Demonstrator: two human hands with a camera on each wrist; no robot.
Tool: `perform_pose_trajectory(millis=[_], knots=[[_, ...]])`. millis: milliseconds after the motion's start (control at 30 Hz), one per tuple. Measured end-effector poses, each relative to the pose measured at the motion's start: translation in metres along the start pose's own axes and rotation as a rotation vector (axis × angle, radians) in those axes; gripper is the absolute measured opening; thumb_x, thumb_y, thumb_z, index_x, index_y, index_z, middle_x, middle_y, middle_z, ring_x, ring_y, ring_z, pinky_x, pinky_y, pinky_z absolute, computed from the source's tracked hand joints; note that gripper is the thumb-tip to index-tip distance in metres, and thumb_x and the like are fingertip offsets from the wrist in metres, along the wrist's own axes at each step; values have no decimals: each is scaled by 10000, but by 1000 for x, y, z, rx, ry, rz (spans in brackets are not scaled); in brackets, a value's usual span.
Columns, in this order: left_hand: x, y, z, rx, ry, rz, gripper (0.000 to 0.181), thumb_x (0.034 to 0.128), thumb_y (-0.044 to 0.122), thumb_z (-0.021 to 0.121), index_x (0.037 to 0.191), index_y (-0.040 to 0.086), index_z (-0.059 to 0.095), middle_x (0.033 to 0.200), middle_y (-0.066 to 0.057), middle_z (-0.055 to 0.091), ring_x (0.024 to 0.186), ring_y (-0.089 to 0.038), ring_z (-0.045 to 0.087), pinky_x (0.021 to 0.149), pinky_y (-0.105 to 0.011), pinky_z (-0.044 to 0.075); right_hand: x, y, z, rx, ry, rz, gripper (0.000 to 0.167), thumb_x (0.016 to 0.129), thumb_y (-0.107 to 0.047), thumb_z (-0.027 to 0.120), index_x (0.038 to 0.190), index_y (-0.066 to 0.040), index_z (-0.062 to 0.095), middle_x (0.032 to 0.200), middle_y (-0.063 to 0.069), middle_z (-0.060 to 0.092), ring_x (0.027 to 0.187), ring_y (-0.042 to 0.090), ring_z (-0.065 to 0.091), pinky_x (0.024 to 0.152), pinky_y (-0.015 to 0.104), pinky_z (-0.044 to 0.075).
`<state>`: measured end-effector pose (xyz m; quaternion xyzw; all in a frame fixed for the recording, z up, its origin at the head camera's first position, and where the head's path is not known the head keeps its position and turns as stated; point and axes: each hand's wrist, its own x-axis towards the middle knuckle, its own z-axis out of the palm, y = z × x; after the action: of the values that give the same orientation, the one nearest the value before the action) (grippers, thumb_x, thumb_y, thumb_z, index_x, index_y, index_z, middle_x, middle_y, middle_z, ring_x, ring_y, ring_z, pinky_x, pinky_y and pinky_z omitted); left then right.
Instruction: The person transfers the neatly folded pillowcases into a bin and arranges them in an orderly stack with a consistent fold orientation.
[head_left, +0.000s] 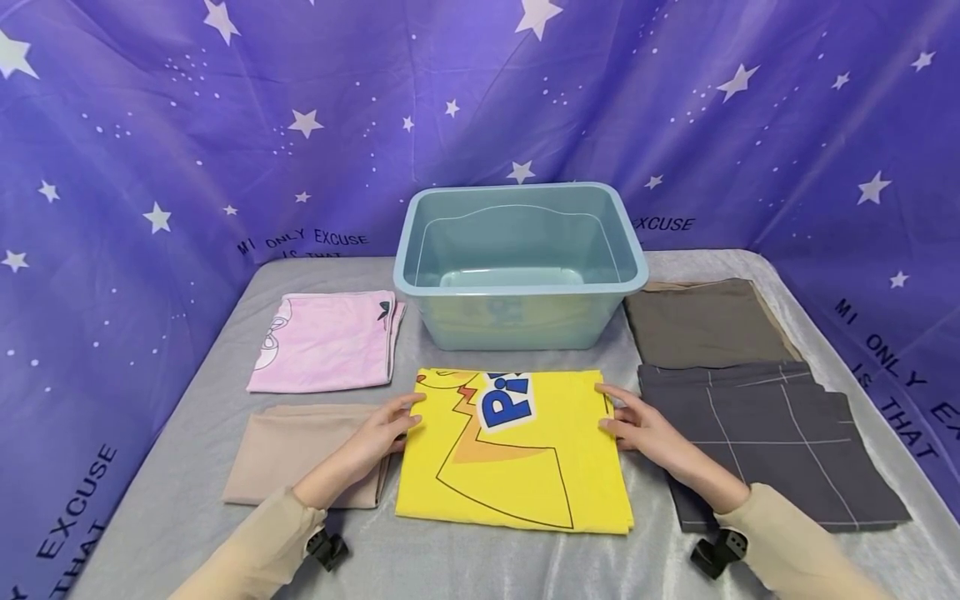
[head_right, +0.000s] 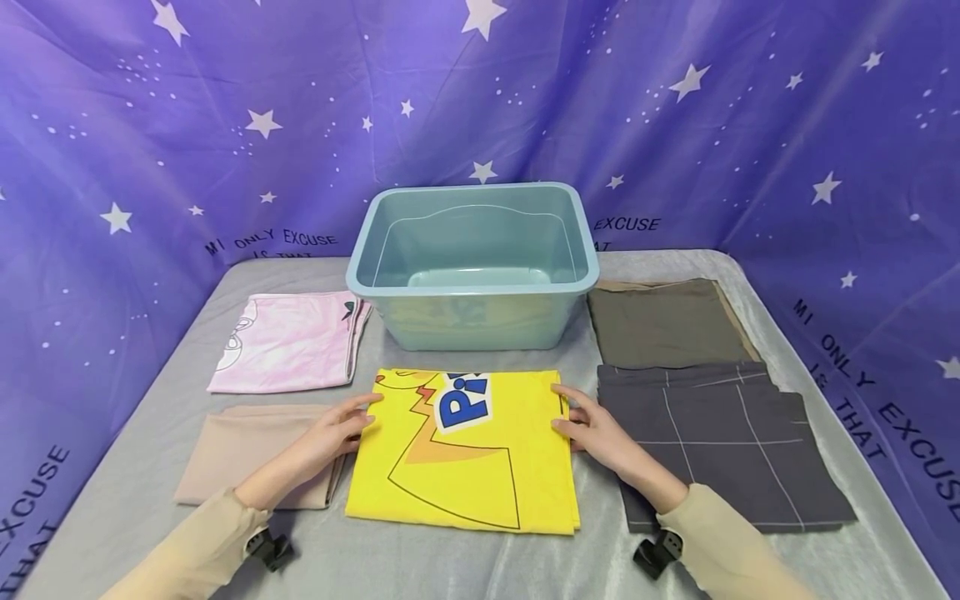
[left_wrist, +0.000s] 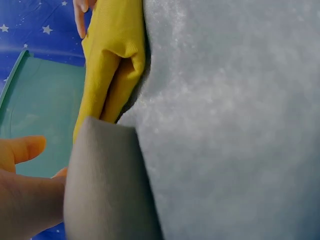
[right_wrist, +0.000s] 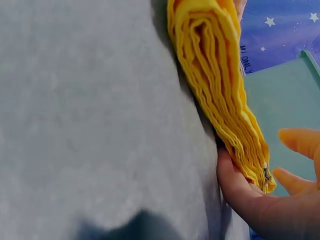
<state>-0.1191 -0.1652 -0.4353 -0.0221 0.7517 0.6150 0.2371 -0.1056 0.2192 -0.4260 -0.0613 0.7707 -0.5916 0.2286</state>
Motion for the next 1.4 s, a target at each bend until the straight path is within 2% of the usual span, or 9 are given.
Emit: perform_pose_trajectory(millis=[233, 400, 567, 833, 1400], knots=[[1, 0, 2, -66, -41, 10, 484, 886, 94, 492, 1341, 58, 328, 1283, -209, 405, 1002, -201, 514, 810, -351, 447, 4, 2, 5, 64, -34, 30, 670, 879, -153, 539, 1405, -42, 138, 1225, 298, 447, 894, 227, 602, 692, 338, 508], [2, -1, 0, -72, -71, 36, 492, 894, 43, 473, 1353, 49, 295, 1287, -222, 417, 940, -170, 551, 743, -303, 470, 5, 5, 6, 59, -28, 33, 655, 877, -99, 524, 1399, -26, 135, 1225, 294, 450, 891, 214, 606, 689, 337, 510], [2, -1, 0, -79, -80, 50, 496, 899, 8, 452, 1363, 54, 281, 1309, -228, 397, 926, -181, 570, 720, -311, 492, 5, 5, 6, 60, -27, 42, 656, 876, -81, 520, 1399, -32, 128, 1226, 280, 459, 887, 214, 607, 684, 344, 510], [2, 1, 2, -82, -56, 40, 516, 884, -39, 451, 1365, 59, 292, 1336, -227, 366, 929, -200, 582, 722, -339, 508, 4, 2, 5, 70, -29, 60, 679, 869, -72, 533, 1406, -58, 118, 1221, 263, 469, 881, 224, 605, 668, 340, 509], [-1, 4, 5, -96, 18, 50, 552, 847, -84, 471, 1351, 103, 345, 1399, -190, 278, 960, -220, 571, 715, -347, 512, 2, -6, 4, 90, -38, 25, 723, 851, -34, 544, 1414, -69, 91, 1226, 279, 454, 871, 249, 612, 667, 366, 516]])
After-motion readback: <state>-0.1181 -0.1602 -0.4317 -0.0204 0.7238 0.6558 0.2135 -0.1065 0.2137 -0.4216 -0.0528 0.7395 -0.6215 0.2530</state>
